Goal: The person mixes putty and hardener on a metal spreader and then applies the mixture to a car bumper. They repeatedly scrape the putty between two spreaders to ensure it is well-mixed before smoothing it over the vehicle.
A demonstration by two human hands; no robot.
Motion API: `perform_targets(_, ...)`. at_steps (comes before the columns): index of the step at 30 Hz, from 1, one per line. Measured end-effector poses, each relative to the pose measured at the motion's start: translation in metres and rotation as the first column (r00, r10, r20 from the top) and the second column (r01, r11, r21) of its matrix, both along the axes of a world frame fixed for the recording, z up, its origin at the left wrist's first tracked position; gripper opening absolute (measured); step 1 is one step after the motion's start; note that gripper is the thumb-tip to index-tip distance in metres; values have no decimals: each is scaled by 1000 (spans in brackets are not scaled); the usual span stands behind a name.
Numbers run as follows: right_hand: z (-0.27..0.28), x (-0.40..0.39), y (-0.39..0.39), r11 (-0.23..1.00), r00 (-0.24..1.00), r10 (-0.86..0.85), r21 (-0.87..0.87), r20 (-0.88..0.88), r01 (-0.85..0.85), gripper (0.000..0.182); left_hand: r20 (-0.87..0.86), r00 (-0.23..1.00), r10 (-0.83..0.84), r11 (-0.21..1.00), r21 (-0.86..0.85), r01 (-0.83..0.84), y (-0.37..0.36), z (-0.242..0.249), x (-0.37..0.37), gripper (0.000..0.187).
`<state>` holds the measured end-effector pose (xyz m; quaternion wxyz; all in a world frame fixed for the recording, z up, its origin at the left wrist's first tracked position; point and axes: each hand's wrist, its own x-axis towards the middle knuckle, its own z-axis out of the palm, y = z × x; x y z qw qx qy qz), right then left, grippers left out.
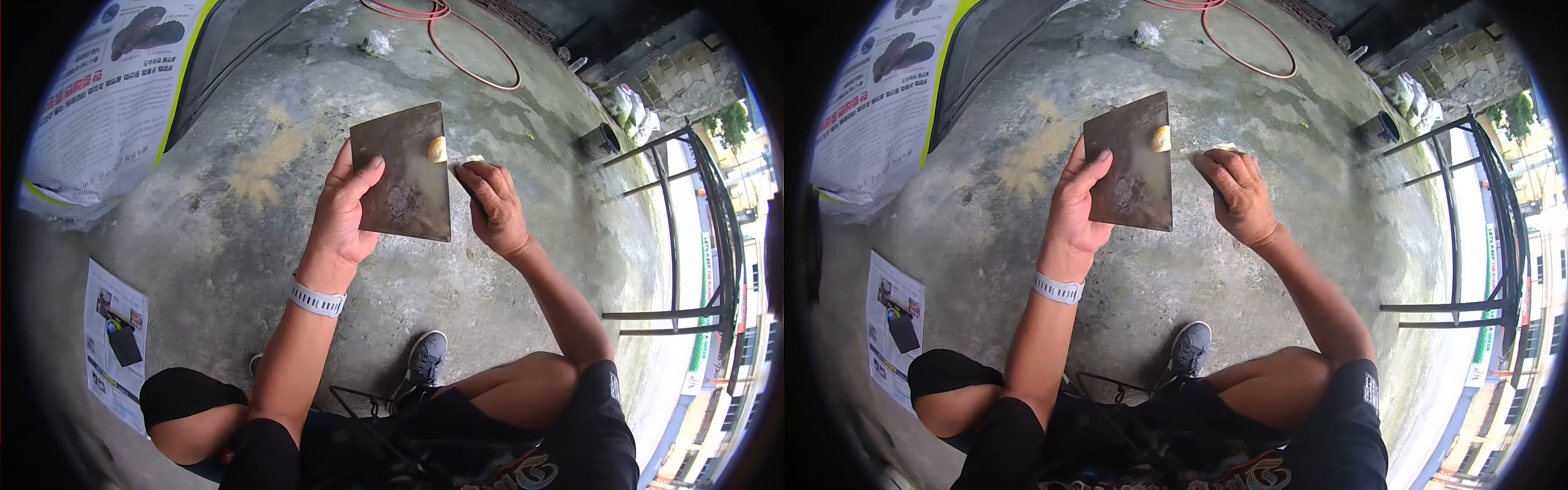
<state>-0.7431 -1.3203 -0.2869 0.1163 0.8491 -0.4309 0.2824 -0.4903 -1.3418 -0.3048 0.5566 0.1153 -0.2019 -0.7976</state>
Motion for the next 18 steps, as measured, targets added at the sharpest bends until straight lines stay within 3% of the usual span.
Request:
perform_targets(4,36,9,1,994,985,-69,90,155,55,61,136,985,105,993,-68,-96,-4,-4,-3,41)
perform_targets(8,45,27,2,995,998,-27,93,64,21,57,306,927,218,970,-175,-170,-2,-16,-14,44)
perform_targets(11,33,31,8,965,994,49,262,-95,-22,52,422,856,298,953,-187,-240,1,-19,-16,43)
perform_targets(14,48,36,10,984,993,54,172,-104,-35,52,395,871,294,954,-179,-240,1,-19,-13,43)
perform_targets(18,39,37,8,960,987,121,265,-107,-89,52,386,887,255,967,-115,-228,2,-21,-15,42)
